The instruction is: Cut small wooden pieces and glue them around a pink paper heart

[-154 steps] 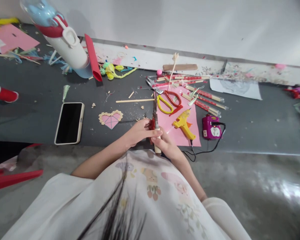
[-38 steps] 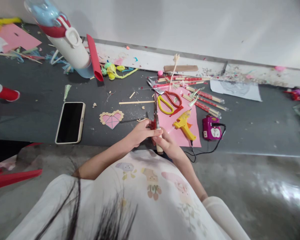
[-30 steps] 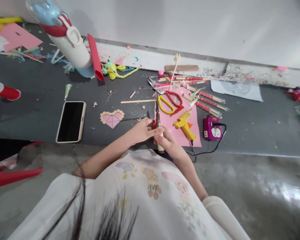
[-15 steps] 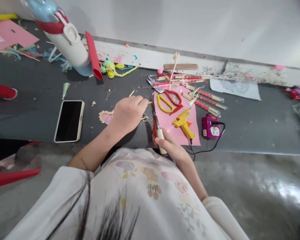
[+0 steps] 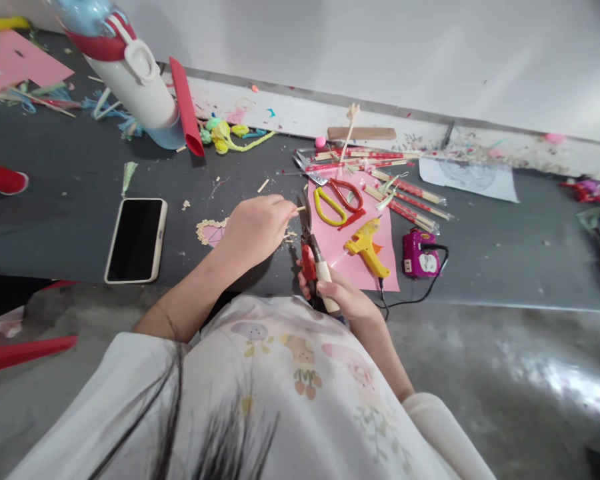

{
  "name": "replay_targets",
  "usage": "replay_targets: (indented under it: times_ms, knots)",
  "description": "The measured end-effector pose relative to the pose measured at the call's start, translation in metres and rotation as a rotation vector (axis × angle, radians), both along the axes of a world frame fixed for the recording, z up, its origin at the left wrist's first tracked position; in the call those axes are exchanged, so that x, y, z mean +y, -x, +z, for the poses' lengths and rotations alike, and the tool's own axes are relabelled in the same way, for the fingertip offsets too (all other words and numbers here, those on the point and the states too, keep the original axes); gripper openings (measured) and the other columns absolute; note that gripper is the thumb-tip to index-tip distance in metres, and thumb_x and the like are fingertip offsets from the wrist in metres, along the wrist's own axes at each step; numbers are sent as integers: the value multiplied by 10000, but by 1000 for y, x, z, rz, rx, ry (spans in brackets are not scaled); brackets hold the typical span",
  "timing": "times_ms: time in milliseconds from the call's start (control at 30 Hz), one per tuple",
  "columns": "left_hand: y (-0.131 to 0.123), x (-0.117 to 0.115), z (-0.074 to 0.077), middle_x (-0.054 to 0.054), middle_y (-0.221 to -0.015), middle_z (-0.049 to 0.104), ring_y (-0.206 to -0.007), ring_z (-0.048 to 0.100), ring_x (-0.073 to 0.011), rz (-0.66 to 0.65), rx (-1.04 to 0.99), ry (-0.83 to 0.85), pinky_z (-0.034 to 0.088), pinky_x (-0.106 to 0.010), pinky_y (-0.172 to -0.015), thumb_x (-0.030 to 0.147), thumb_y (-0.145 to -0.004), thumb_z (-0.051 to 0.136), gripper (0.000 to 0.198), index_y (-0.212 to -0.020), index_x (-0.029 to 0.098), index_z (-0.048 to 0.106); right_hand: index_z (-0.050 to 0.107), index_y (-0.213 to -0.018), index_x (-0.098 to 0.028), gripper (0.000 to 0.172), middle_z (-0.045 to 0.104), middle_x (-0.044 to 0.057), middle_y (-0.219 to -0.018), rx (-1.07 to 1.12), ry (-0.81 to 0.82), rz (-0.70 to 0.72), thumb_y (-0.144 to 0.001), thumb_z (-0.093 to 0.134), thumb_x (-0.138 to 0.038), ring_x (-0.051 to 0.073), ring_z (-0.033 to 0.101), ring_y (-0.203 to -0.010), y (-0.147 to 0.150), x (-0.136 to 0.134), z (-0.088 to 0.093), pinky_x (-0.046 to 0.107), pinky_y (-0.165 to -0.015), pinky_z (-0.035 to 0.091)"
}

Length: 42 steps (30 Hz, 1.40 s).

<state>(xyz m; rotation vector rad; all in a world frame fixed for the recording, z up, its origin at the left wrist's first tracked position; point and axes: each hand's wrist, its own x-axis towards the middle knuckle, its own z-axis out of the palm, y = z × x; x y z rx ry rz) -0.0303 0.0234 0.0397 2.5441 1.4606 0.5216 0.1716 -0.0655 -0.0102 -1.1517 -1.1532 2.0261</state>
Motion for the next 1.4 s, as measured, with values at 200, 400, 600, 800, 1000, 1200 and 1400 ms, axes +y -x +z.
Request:
replay_targets:
  times_ms: [200, 400, 600, 800, 1000, 1200, 1400]
  knots:
    - [1, 0, -1, -71, -890, 726, -830, 674, -191, -18, 46, -24, 403, -295, -667, 283, -999, 440, 291, -950, 163, 700, 498, -1040, -213, 372, 541, 16, -887, -62, -65, 16, -833, 604, -503, 168, 497, -768, -2, 1, -1, 323, -699, 406]
    - [1, -2, 1, -71, -864, 702, -834, 668, -205, -50, 137, -62, 410, -310, -663, 221, -988, 429, 270, -951, 147, 686, 492, -1056, -211, 380, 533, 7, -879, -93, 7, -35, -807, 624, -467, 169, 501, -771, 2, 2, 2, 324, -693, 404]
    - [1, 1, -1, -76, -835, 693, -813, 658, -209, -37, 155, -110, 422, -321, -656, 218, -985, 426, 276, -932, 148, 688, 534, -1025, -208, 330, 535, -9, -813, -131, 8, -90, -827, 619, -458, 155, 492, -728, 6, -2, 3, 307, -649, 378]
    - [-5, -9, -6, -113, -1018, 714, -965, 655, -239, 0, -9, -273, 463, -387, -840, 207, -970, 450, 260, -1097, 159, 672, 531, -1071, -205, 355, 544, -20, -777, -35, 39, -190, -833, 625, -451, 140, 502, -682, 15, 2, -6, 294, -615, 386]
    - [-14, -36, -26, -62, -983, 709, -788, 652, -139, 127, -431, 219, 508, -278, -739, 408, -937, 532, 311, -1112, 170, 627, 518, -949, -224, 294, 549, -9, -762, -70, -72, -241, -844, 613, -482, 154, 510, -688, 17, 7, -9, 310, -628, 419]
    - [-28, -39, -45, -121, -1236, 647, -1106, 631, -222, 5, -950, 959, 525, -333, -883, 416, -761, 750, 583, -1243, 176, 527, 506, -1116, -212, 447, 594, 51, -968, -173, -199, -213, -839, 601, -549, 206, 562, -899, 17, 7, -5, 349, -763, 459]
    - [-37, -42, -47, -70, -965, 669, -896, 640, -176, 72, -1226, 1297, 501, -293, -800, 372, -656, 835, 452, -964, 131, 608, 464, -1150, -195, 455, 597, 89, -1109, -231, -241, -185, -841, 606, -497, 224, 561, -1011, 17, 6, -10, 368, -825, 477]
